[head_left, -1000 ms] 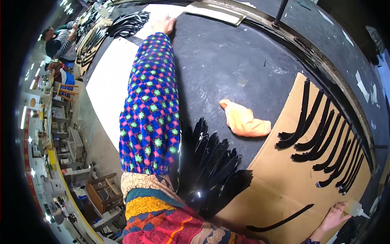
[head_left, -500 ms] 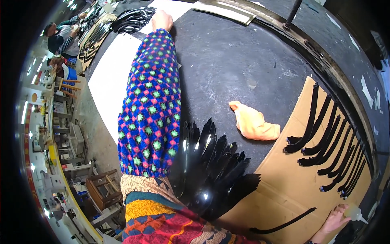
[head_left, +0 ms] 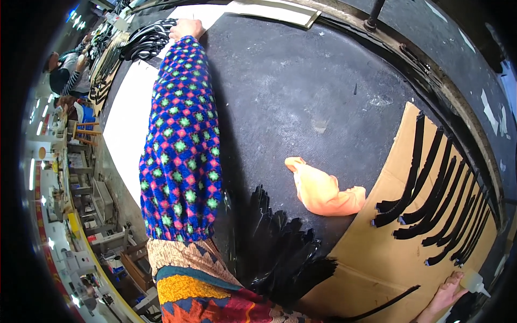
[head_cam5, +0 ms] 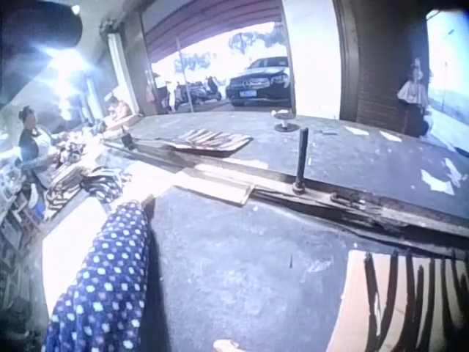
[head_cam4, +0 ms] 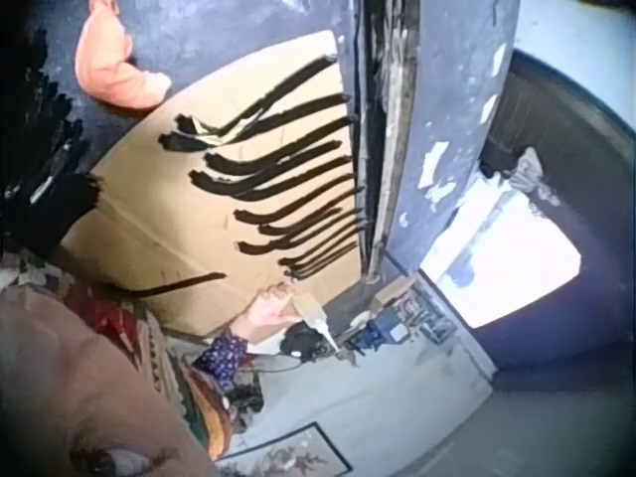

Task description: Applying adhesive to the edges of shoe strap components using a small brush tool.

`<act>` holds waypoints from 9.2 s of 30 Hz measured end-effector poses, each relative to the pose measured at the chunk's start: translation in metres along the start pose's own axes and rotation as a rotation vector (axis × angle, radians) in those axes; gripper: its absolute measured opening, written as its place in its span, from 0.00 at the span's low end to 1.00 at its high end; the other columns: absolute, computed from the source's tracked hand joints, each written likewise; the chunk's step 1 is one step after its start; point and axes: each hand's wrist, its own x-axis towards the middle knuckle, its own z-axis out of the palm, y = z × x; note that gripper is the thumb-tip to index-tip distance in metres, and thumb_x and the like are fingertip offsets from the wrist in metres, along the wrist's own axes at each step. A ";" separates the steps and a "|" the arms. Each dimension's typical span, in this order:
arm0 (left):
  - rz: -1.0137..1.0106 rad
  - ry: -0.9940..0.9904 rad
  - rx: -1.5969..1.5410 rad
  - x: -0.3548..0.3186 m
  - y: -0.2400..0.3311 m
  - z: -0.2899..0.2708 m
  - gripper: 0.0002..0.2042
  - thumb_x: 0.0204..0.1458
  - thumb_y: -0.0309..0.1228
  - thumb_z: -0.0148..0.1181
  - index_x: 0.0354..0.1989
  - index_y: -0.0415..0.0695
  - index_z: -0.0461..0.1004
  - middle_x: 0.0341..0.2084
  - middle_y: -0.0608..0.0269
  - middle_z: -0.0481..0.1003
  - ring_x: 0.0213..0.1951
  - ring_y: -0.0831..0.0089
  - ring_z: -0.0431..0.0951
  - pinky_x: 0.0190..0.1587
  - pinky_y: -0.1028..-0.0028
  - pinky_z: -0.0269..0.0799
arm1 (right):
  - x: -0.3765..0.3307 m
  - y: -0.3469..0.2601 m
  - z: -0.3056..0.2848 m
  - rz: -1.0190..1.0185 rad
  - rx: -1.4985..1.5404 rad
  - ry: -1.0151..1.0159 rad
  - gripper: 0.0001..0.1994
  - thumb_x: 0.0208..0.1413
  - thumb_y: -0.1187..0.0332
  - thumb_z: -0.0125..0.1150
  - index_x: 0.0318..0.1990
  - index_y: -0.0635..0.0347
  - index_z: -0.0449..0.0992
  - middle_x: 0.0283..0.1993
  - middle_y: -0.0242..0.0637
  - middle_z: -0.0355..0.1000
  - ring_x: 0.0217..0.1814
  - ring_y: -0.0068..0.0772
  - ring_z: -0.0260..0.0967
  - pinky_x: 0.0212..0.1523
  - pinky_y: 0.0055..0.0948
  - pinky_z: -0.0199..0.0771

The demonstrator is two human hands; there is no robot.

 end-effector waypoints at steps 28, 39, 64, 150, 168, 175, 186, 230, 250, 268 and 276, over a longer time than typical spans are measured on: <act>0.156 -0.666 -0.612 -0.145 -0.064 -0.216 0.13 0.56 0.29 0.56 0.42 0.29 0.73 0.32 0.52 0.76 0.33 0.64 0.80 0.34 0.68 0.83 | 0.019 0.011 -0.040 0.030 0.052 -0.111 0.25 0.66 0.56 0.48 0.63 0.63 0.56 0.60 0.39 0.57 0.57 0.33 0.59 0.53 0.40 0.60; 0.485 -1.447 -1.038 -0.577 -0.019 -0.421 0.09 0.61 0.30 0.54 0.42 0.36 0.72 0.29 0.65 0.74 0.34 0.74 0.81 0.35 0.78 0.77 | -0.039 0.081 0.076 -0.220 -0.886 -0.268 0.17 0.63 0.68 0.54 0.56 0.63 0.64 0.52 0.41 0.69 0.38 0.23 0.69 0.41 0.24 0.73; 0.766 -0.488 -1.183 -0.751 -0.014 -0.351 0.20 0.50 0.16 0.57 0.54 0.36 0.67 0.35 0.50 0.71 0.35 0.56 0.74 0.37 0.68 0.75 | -0.083 0.099 0.048 -0.086 -0.893 0.020 0.11 0.65 0.68 0.48 0.49 0.64 0.70 0.35 0.31 0.69 0.30 0.15 0.68 0.28 0.14 0.65; 0.750 -0.310 -0.860 -0.760 -0.079 -0.337 0.17 0.50 0.23 0.61 0.50 0.36 0.74 0.52 0.51 0.72 0.57 0.50 0.71 0.57 0.58 0.69 | -0.072 0.145 0.103 0.056 -1.591 -0.304 0.05 0.54 0.76 0.65 0.37 0.63 0.76 0.28 0.24 0.68 0.25 0.09 0.56 0.23 0.14 0.53; 0.909 -0.279 -0.664 -0.741 -0.080 -0.326 0.20 0.51 0.35 0.63 0.53 0.46 0.74 0.51 0.64 0.72 0.52 0.68 0.71 0.55 0.65 0.66 | -0.080 0.156 0.091 -0.489 -1.826 -0.462 0.13 0.49 0.84 0.65 0.44 0.66 0.80 0.37 0.44 0.72 0.35 0.34 0.71 0.33 0.26 0.72; 0.928 -0.281 -0.612 -0.742 -0.080 -0.323 0.21 0.50 0.36 0.63 0.55 0.49 0.73 0.54 0.66 0.69 0.55 0.70 0.68 0.58 0.66 0.62 | -0.084 0.161 0.082 -0.597 -1.922 -0.591 0.16 0.48 0.85 0.63 0.47 0.68 0.78 0.42 0.45 0.70 0.39 0.39 0.71 0.37 0.30 0.73; 0.946 -0.275 -0.614 -0.739 -0.083 -0.321 0.21 0.49 0.34 0.64 0.55 0.51 0.73 0.55 0.68 0.68 0.55 0.71 0.67 0.57 0.67 0.62 | -0.092 0.175 0.073 -0.584 -1.926 -0.538 0.18 0.47 0.86 0.62 0.48 0.69 0.76 0.41 0.45 0.69 0.38 0.39 0.71 0.35 0.31 0.74; 1.062 -0.257 -0.455 -0.726 -0.085 -0.326 0.22 0.51 0.41 0.61 0.55 0.53 0.72 0.57 0.74 0.69 0.52 0.76 0.67 0.58 0.70 0.58 | -0.092 0.176 0.077 -0.587 -1.918 -0.510 0.15 0.49 0.84 0.61 0.47 0.68 0.77 0.40 0.46 0.69 0.35 0.38 0.71 0.32 0.30 0.73; 1.085 -0.403 -0.568 -0.713 -0.087 -0.332 0.26 0.49 0.41 0.64 0.58 0.52 0.72 0.55 0.67 0.68 0.53 0.68 0.66 0.53 0.66 0.60 | -0.093 0.168 0.076 -0.541 -1.917 -0.538 0.17 0.49 0.83 0.61 0.49 0.69 0.75 0.42 0.46 0.68 0.35 0.40 0.71 0.34 0.32 0.74; 1.054 -0.396 -0.502 -0.711 -0.084 -0.338 0.28 0.50 0.47 0.61 0.60 0.53 0.70 0.53 0.67 0.67 0.52 0.68 0.64 0.55 0.67 0.58 | -0.095 0.167 0.078 -0.578 -1.934 -0.541 0.16 0.49 0.84 0.62 0.47 0.69 0.76 0.41 0.46 0.68 0.34 0.40 0.71 0.32 0.31 0.73; 1.047 -0.410 -0.513 -0.710 -0.085 -0.337 0.28 0.50 0.47 0.61 0.60 0.53 0.70 0.52 0.67 0.67 0.51 0.68 0.64 0.55 0.67 0.58 | -0.094 0.169 0.078 -0.586 -1.933 -0.527 0.16 0.49 0.84 0.62 0.47 0.69 0.76 0.41 0.45 0.69 0.34 0.39 0.71 0.32 0.30 0.73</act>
